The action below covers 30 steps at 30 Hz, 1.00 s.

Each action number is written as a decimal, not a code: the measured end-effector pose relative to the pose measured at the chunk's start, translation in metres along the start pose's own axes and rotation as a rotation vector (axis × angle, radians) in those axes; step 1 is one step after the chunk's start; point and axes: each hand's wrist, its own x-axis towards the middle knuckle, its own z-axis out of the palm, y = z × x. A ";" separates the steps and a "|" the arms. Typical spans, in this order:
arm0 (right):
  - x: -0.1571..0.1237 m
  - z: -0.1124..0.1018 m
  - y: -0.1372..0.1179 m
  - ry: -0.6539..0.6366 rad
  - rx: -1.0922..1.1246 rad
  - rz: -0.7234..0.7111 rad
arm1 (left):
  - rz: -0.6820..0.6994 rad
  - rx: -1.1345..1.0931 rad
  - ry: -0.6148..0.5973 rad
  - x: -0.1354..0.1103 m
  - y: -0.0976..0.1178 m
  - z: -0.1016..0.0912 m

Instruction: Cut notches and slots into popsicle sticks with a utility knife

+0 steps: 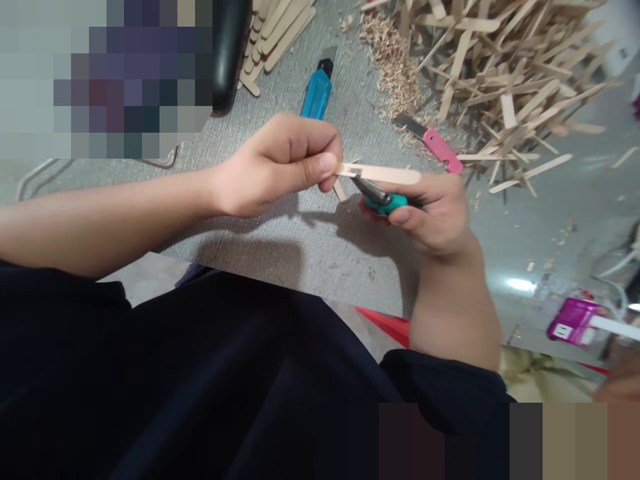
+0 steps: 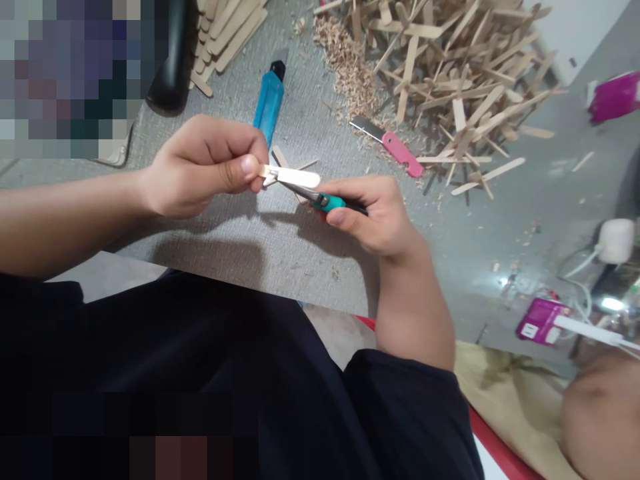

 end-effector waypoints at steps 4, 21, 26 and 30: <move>0.004 0.010 -0.009 0.079 -0.060 -0.173 | -0.030 0.060 0.035 -0.001 -0.004 0.004; 0.006 0.006 -0.019 0.286 -0.426 -0.331 | 0.142 0.214 0.102 0.001 -0.017 -0.010; 0.002 0.005 -0.019 0.186 -0.231 -0.215 | 0.025 0.064 0.054 0.005 -0.012 -0.014; 0.001 0.002 -0.021 0.121 -0.148 -0.144 | 0.001 0.038 0.045 0.006 -0.010 -0.015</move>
